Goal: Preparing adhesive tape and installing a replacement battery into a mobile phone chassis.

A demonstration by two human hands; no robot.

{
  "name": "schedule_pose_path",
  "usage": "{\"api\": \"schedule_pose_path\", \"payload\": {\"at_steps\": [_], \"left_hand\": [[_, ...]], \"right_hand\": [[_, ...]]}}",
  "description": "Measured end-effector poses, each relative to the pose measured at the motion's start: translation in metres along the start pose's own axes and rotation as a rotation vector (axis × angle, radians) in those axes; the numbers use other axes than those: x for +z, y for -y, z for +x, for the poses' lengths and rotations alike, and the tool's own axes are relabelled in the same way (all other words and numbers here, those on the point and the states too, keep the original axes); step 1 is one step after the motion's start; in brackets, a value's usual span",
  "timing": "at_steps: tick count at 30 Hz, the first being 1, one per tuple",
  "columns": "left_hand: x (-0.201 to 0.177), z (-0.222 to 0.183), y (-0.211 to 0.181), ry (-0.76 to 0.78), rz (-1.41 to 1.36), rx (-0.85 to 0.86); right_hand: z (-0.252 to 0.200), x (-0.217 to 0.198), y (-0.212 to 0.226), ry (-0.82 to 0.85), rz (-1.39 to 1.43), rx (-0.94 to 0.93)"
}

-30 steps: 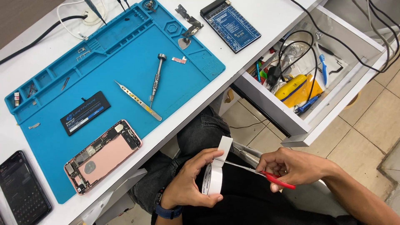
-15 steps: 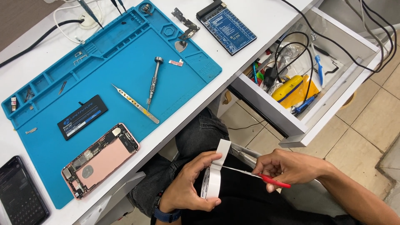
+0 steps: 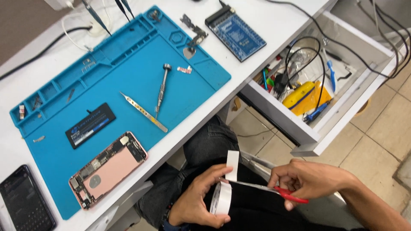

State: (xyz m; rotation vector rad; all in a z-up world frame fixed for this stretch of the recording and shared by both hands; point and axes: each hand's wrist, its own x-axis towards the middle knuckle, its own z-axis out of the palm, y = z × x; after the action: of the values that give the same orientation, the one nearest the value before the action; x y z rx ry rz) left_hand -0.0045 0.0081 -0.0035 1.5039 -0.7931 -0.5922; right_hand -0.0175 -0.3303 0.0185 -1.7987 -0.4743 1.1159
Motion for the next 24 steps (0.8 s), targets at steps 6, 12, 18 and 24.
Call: {"api": "schedule_pose_path", "payload": {"at_steps": [6, 12, 18, 24], "left_hand": [[0.005, 0.01, 0.003, 0.086, -0.034, -0.015], [0.003, -0.004, 0.016, -0.067, -0.307, -0.159], [0.006, -0.026, 0.056, -0.328, -0.36, -0.115], [0.03, -0.03, 0.1, -0.476, -0.237, -0.119]], "right_hand": [[-0.006, -0.003, 0.013, 0.178, -0.41, 0.379], [-0.013, -0.001, 0.01, 0.167, -0.495, 0.317], [-0.062, -0.028, 0.054, -0.532, -0.353, 0.806], [-0.033, -0.111, 0.006, -0.961, -0.334, 0.996]]}}
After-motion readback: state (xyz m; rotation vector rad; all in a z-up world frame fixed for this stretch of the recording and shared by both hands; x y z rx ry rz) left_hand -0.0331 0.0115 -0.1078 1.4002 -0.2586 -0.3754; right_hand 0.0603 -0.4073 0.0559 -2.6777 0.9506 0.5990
